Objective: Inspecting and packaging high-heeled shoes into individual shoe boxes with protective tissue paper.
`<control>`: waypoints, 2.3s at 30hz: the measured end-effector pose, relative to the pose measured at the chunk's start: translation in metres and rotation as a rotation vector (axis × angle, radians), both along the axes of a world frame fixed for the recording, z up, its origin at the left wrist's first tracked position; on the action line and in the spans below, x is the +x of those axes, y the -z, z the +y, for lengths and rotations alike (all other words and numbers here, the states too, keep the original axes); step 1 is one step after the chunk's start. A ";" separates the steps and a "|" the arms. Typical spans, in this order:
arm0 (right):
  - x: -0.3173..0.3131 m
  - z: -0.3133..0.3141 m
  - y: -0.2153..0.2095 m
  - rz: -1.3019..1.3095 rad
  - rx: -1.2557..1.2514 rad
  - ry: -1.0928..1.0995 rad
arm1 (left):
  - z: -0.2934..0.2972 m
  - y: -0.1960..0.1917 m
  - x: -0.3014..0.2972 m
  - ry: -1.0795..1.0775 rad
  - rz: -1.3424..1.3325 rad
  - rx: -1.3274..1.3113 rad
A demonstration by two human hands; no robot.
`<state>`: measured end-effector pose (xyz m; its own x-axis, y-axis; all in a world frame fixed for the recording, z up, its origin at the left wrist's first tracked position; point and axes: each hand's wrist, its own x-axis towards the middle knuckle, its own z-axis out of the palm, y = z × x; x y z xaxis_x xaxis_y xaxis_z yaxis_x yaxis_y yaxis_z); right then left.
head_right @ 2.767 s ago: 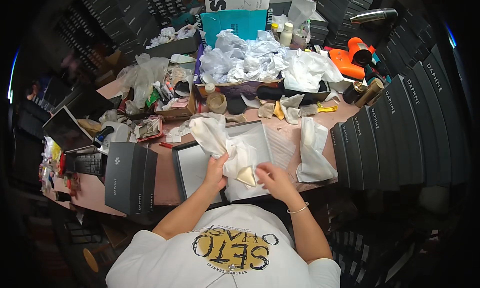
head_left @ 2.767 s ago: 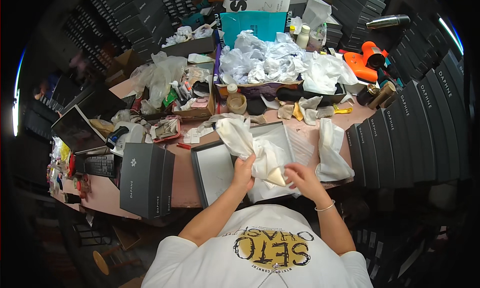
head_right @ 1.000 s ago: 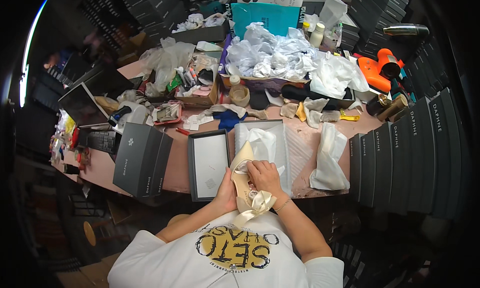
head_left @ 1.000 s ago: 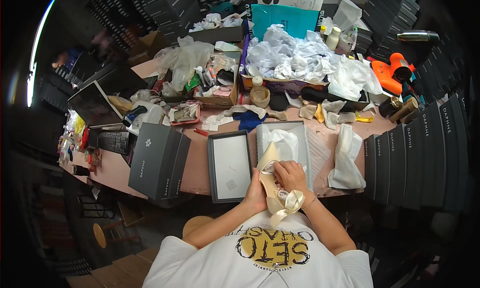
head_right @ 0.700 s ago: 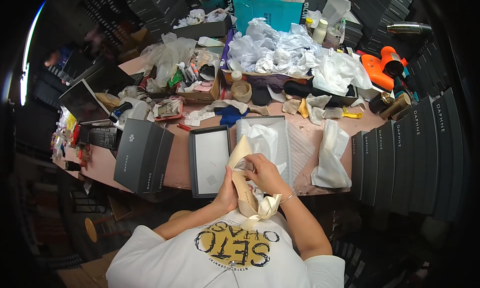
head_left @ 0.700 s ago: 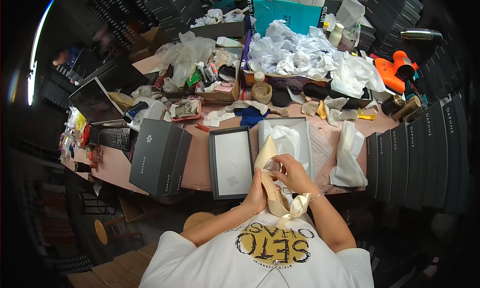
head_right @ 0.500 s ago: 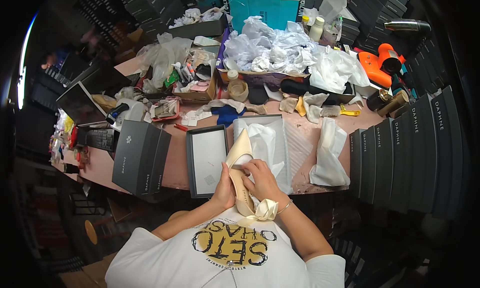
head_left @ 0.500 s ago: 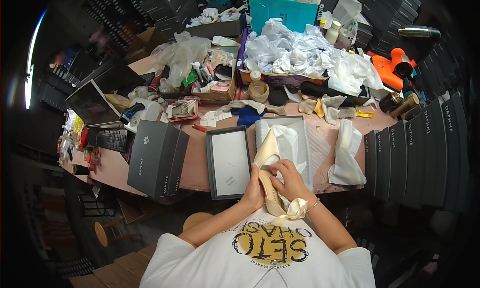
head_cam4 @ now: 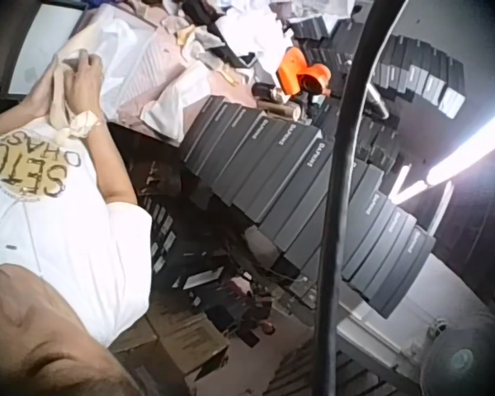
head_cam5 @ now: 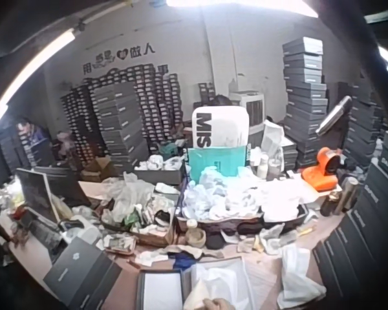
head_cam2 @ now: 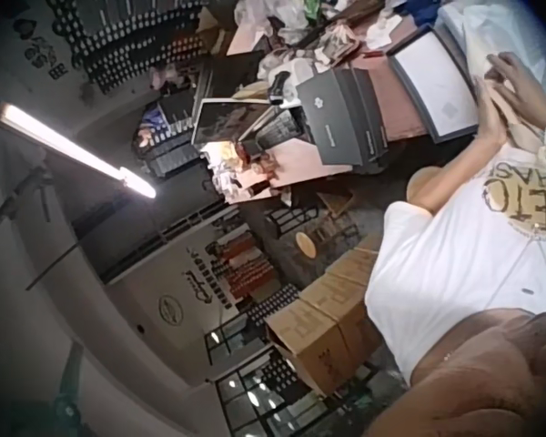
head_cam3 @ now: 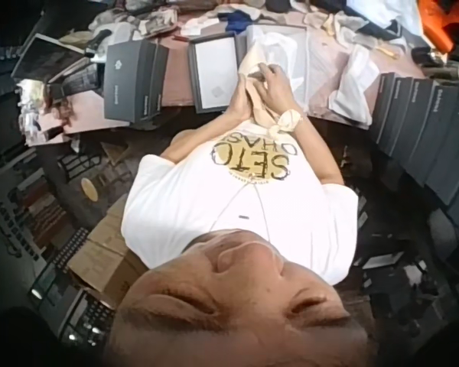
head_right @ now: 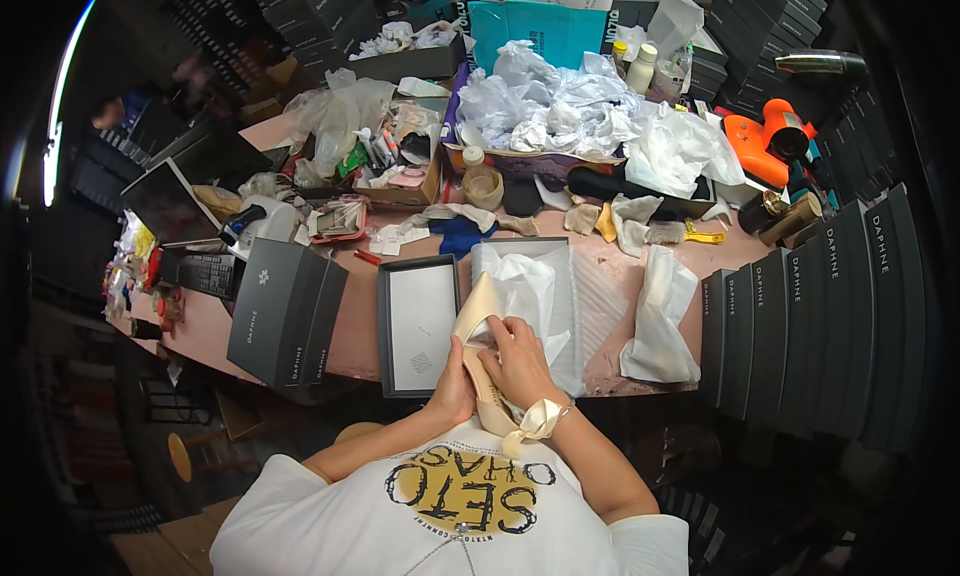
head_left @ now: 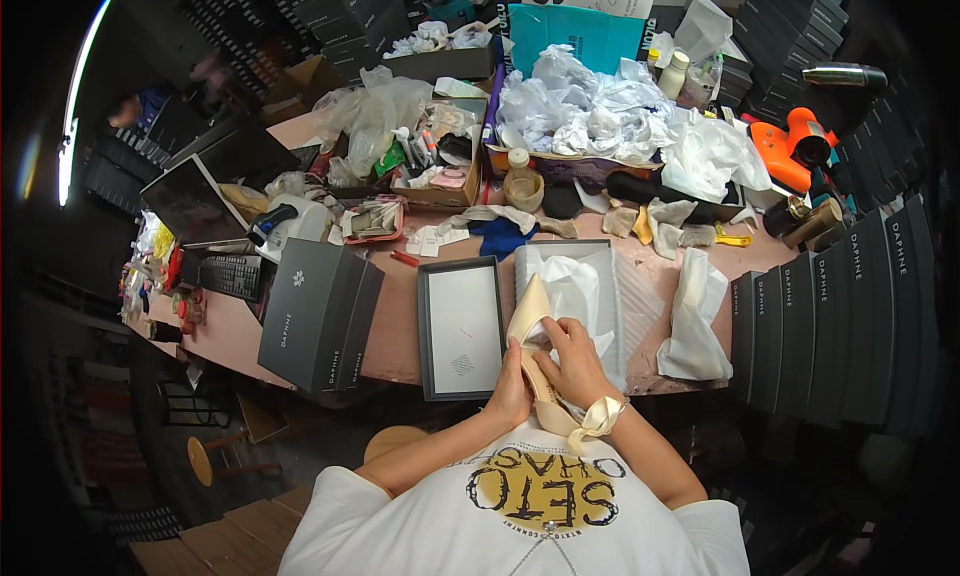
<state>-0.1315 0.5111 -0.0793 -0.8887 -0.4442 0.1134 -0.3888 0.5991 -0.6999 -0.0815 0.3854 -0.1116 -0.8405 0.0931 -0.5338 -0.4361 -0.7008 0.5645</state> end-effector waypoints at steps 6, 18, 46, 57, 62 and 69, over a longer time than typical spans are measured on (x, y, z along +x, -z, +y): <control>-0.013 -0.004 0.007 -0.317 0.030 -0.056 | 0.004 -0.001 0.008 0.018 -0.103 -0.042; -0.011 0.004 0.011 -0.403 -0.122 -0.190 | -0.001 0.002 0.016 0.079 -0.049 -0.117; -0.020 -0.012 0.047 0.186 0.359 -0.598 | -0.024 -0.004 0.013 0.043 -0.181 0.102; -0.026 -0.016 0.049 0.261 0.265 -0.489 | -0.018 0.006 0.013 0.050 -0.147 0.021; -0.013 0.019 0.017 0.356 0.183 -0.319 | -0.029 0.007 0.013 -0.154 -0.266 0.062; -0.044 0.021 0.014 -0.169 -0.060 -0.211 | -0.028 0.012 0.008 -0.131 -0.195 0.090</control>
<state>-0.1755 0.5319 -0.0928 -0.7859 -0.6184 0.0028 -0.3751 0.4730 -0.7972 -0.0734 0.3569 -0.1231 -0.7306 0.0443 -0.6813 -0.4327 -0.8020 0.4119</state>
